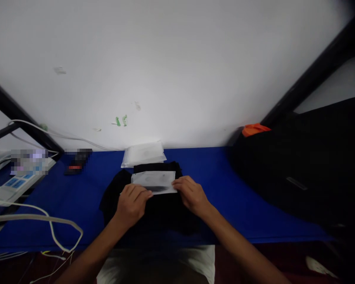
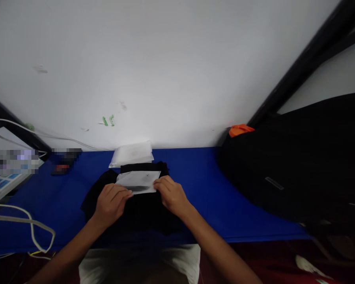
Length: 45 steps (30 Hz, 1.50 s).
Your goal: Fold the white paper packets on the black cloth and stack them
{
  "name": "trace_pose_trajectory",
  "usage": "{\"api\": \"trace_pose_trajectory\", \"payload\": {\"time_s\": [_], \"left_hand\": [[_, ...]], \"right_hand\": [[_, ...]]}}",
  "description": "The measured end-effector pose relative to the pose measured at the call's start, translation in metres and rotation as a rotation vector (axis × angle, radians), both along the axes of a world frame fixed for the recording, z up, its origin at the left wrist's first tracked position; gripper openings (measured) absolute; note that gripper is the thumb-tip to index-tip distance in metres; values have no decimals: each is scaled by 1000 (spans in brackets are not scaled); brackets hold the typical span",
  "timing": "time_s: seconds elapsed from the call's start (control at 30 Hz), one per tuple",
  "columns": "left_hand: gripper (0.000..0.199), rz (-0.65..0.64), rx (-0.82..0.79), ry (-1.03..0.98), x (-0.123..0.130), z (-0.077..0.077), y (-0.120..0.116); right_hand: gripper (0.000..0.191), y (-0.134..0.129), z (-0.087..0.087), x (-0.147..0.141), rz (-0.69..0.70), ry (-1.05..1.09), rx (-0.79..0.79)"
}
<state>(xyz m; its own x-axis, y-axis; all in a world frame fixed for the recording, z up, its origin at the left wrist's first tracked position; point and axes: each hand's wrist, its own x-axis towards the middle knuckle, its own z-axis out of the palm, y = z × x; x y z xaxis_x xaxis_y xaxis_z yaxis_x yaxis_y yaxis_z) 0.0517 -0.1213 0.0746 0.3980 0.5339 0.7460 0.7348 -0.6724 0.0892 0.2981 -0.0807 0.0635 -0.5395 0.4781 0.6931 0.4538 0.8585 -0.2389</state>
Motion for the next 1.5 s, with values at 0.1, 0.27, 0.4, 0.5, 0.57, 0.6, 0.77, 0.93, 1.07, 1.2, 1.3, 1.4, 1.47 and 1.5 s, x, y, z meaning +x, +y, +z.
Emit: {"api": "trace_pose_trajectory", "payload": {"time_s": [0.1, 0.27, 0.4, 0.5, 0.57, 0.6, 0.77, 0.93, 1.07, 1.2, 1.3, 1.4, 1.47, 1.5], "left_hand": [[12, 76, -13, 39, -28, -2, -1], [15, 59, -137, 118, -60, -12, -12], [9, -41, -353, 188, -56, -16, -17], [13, -61, -404, 209, -41, -14, -15], [8, -75, -393, 227, -31, -10, -11], [8, -86, -380, 233, -27, -8, -9], [10, -71, -283, 110, -13, 3, 2], [8, -35, -197, 36, -8, 9, 9], [10, -27, -228, 37, -9, 9, 11], [39, -66, -426, 51, -14, 7, 11], [60, -191, -640, 168, -17, -1, 8], [55, -217, -736, 282, -15, -13, 4], [50, -182, -730, 324, -14, -18, 2], [46, -163, -720, 340, -14, -18, 2]], "right_hand": [[25, 7, -4, 14, -56, 103, -55], [24, 7, -11, 25, -4, 112, -191], [30, 5, -7, 28, 109, -98, -337], [34, 1, 0, 27, 68, -187, -341], [33, -6, 6, 21, 73, -159, -317], [31, -11, 9, 17, 107, -138, -311], [39, -36, 14, -26, 259, -277, -244], [57, -26, 3, -62, -133, -520, -316], [49, -11, -4, -68, -236, -603, -279], [30, -14, 6, -55, 26, -608, -264], [31, -26, 19, -37, 278, -541, -337], [41, -34, 27, -19, 333, -382, -426], [43, -35, 29, -7, 316, -269, -482], [43, -35, 30, -1, 301, -216, -502]]}}
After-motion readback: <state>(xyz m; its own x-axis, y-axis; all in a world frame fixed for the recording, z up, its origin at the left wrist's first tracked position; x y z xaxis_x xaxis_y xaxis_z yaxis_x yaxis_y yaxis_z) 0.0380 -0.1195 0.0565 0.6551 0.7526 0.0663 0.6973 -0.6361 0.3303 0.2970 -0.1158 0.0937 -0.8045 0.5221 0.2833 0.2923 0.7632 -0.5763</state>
